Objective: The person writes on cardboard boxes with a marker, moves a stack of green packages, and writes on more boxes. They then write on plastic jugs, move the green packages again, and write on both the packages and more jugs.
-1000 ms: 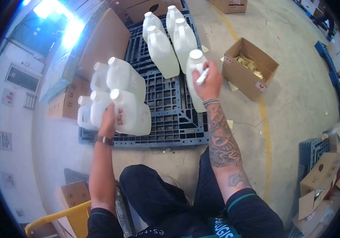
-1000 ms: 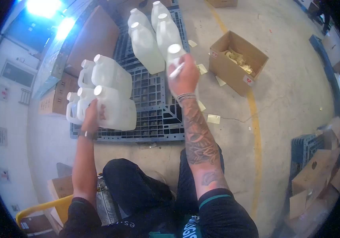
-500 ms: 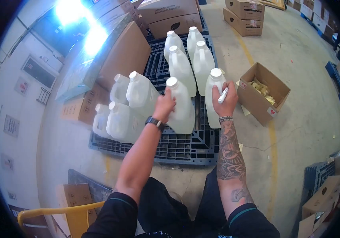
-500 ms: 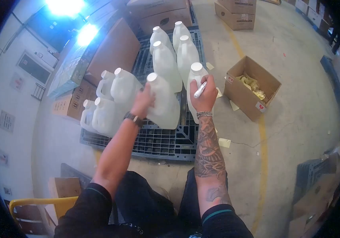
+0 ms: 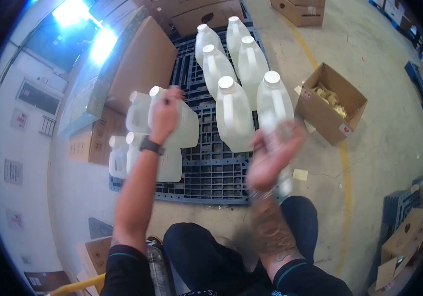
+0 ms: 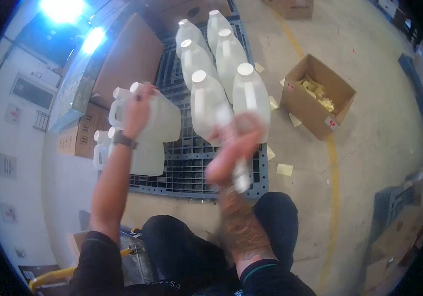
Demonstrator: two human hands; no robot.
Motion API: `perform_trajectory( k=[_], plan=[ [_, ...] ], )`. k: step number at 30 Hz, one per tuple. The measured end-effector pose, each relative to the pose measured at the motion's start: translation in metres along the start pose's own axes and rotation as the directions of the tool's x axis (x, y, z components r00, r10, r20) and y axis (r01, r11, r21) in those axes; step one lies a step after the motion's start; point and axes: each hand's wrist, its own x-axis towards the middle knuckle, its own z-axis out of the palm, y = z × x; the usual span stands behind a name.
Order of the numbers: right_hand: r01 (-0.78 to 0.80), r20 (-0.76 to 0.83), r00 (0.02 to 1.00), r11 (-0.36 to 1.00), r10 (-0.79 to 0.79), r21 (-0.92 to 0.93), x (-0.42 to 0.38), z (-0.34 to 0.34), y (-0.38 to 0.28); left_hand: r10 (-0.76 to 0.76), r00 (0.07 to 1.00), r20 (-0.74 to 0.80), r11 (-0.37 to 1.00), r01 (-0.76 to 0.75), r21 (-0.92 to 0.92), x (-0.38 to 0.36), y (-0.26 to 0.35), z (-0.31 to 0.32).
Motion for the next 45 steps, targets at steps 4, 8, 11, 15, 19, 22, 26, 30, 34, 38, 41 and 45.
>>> perform_trajectory(
  k=[4, 8, 11, 15, 19, 22, 26, 30, 34, 38, 41, 45],
  plan=[
    [-0.571, 0.450, 0.738, 0.821, 0.503, 0.018, -0.111, 0.014, 0.067, 0.244, 0.970, 0.008, 0.845, -0.217, 0.489, 0.049, -0.073, -0.040],
    [-0.858, 0.353, 0.496, 0.386, 0.793, 0.339, -0.142, 0.002, 0.200, 0.122, 0.991, 0.060, 0.762, -0.132, 0.634, 0.051, -0.100, -0.005],
    [-0.762, 0.271, 0.643, 0.565, 0.716, 0.315, -0.129, 0.013, 0.249, -0.011, 0.993, 0.115, 0.814, -0.058, 0.578, 0.051, -0.089, -0.010],
    [-0.761, 0.159, 0.485, 0.325, 0.860, 0.562, -0.109, 0.035, 0.286, -0.017, 0.996, 0.091, 0.821, -0.038, 0.570, 0.049, -0.077, -0.008],
    [-0.787, 0.152, 0.492, 0.363, 0.857, 0.499, -0.096, 0.037, 0.318, -0.054, 0.996, 0.074, 0.820, 0.002, 0.573, 0.051, -0.084, -0.011],
    [-0.818, 0.148, 0.490, 0.394, 0.859, 0.419, -0.087, 0.037, 0.325, -0.086, 0.994, 0.070, 0.848, 0.036, 0.529, 0.052, -0.079, -0.008],
    [-0.857, 0.171, 0.466, 0.395, 0.868, 0.330, -0.080, 0.036, 0.326, -0.058, 0.996, 0.071, 0.842, 0.011, 0.539, 0.052, -0.086, -0.009],
    [-0.870, 0.206, 0.474, 0.417, 0.856, 0.264, -0.075, 0.035, 0.328, -0.026, 0.995, 0.093, 0.838, -0.029, 0.545, 0.054, -0.087, -0.009],
    [-0.876, 0.224, 0.481, 0.455, 0.848, 0.158, -0.074, 0.036, 0.328, -0.041, 0.994, 0.097, 0.845, -0.017, 0.535, 0.054, -0.085, -0.009],
    [-0.882, 0.200, 0.465, 0.431, 0.862, 0.193, -0.079, 0.034, 0.338, -0.030, 0.995, 0.093, 0.845, -0.025, 0.534, 0.053, -0.085, -0.009],
    [-0.876, 0.163, 0.463, 0.421, 0.871, 0.238, -0.080, 0.035, 0.336, -0.044, 0.995, 0.086, 0.844, -0.009, 0.537, 0.053, -0.084, -0.008],
    [-0.870, 0.163, 0.473, 0.431, 0.866, 0.238, -0.078, 0.036, 0.331, -0.032, 0.996, 0.085, 0.849, -0.018, 0.528, 0.053, -0.087, -0.008]
  ],
)
